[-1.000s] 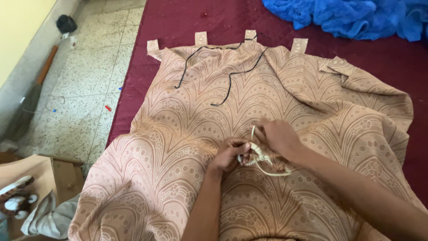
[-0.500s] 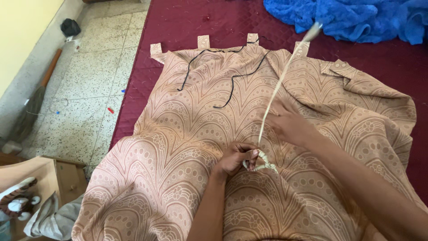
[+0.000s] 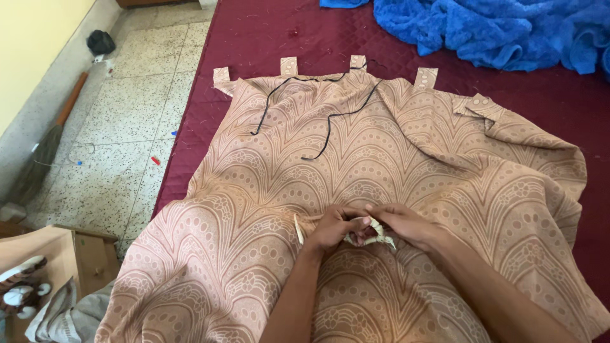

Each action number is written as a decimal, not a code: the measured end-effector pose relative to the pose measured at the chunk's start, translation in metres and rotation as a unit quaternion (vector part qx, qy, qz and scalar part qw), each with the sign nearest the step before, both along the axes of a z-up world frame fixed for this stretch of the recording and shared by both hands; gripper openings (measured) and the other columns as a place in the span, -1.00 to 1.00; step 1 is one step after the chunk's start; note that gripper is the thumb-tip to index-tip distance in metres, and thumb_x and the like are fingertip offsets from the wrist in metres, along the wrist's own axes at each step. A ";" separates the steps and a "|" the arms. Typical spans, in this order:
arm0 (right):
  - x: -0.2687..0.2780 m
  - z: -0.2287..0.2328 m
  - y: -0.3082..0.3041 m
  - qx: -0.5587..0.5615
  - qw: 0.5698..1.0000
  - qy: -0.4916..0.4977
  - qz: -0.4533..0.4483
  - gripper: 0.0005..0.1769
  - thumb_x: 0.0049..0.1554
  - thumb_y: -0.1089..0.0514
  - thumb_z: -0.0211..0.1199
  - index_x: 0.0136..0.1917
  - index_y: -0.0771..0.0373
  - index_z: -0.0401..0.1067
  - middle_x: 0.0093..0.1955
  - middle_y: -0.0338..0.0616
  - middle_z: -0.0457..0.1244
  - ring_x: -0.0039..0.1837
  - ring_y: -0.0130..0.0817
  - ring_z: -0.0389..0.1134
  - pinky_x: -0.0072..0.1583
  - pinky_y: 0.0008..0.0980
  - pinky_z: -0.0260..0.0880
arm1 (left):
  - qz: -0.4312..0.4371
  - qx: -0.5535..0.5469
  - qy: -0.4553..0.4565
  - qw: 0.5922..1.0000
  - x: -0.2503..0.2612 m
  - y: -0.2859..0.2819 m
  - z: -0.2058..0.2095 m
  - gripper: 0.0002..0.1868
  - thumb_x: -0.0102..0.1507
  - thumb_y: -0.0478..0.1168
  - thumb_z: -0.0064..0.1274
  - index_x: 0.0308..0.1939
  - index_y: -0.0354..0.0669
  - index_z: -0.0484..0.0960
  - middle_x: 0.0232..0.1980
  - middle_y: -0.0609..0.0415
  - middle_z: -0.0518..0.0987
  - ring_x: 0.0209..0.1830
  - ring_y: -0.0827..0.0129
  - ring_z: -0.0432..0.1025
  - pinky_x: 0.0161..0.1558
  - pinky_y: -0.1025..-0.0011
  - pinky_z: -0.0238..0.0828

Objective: The person ties a white cord into a loop and secures it with a knot using both hands. The cord is manipulated repeatedly to tighten the knot while resting on a patterned fabric surface.

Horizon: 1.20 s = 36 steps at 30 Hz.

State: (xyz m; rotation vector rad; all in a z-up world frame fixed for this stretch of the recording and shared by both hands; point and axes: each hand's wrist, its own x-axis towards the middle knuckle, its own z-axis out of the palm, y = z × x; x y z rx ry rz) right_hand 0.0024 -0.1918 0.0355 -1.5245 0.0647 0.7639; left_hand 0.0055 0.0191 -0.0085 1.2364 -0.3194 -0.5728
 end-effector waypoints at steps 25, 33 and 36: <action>0.073 0.071 0.005 0.150 0.977 -0.077 -0.132 -0.60 0.37 0.03 0.00 0.00 0.39 0.50 -0.18 0.02 0.38 -0.16 -0.21 0.42 -0.15 -0.31 0.38 | 0.080 0.026 -0.047 0.995 0.070 -0.010 0.127 -0.79 0.32 -0.25 0.18 -0.05 -0.33 0.75 -0.40 0.07 0.65 -0.51 0.49 0.52 -0.43 0.53 0.50; 0.103 0.018 0.003 0.147 0.975 -0.001 -0.169 -0.72 0.26 0.13 0.04 0.06 0.33 0.48 -0.11 0.02 0.41 -0.11 -0.21 0.46 -0.02 -0.26 0.52 | 0.083 0.131 -0.048 0.987 0.099 0.003 0.087 -0.78 0.34 -0.23 0.18 -0.05 -0.32 0.77 -0.39 0.07 0.68 -0.50 0.52 0.53 -0.42 0.54 0.47; 0.111 -0.024 -0.001 0.175 0.970 -0.022 -0.168 -0.74 0.26 0.14 0.11 0.06 0.36 0.48 -0.09 -0.03 0.42 -0.08 -0.29 0.45 0.02 -0.32 0.50 | 0.075 0.127 -0.014 0.989 0.107 0.004 0.058 -0.78 0.31 -0.25 0.18 -0.04 -0.31 0.76 -0.38 0.09 0.69 -0.49 0.53 0.53 -0.41 0.51 0.52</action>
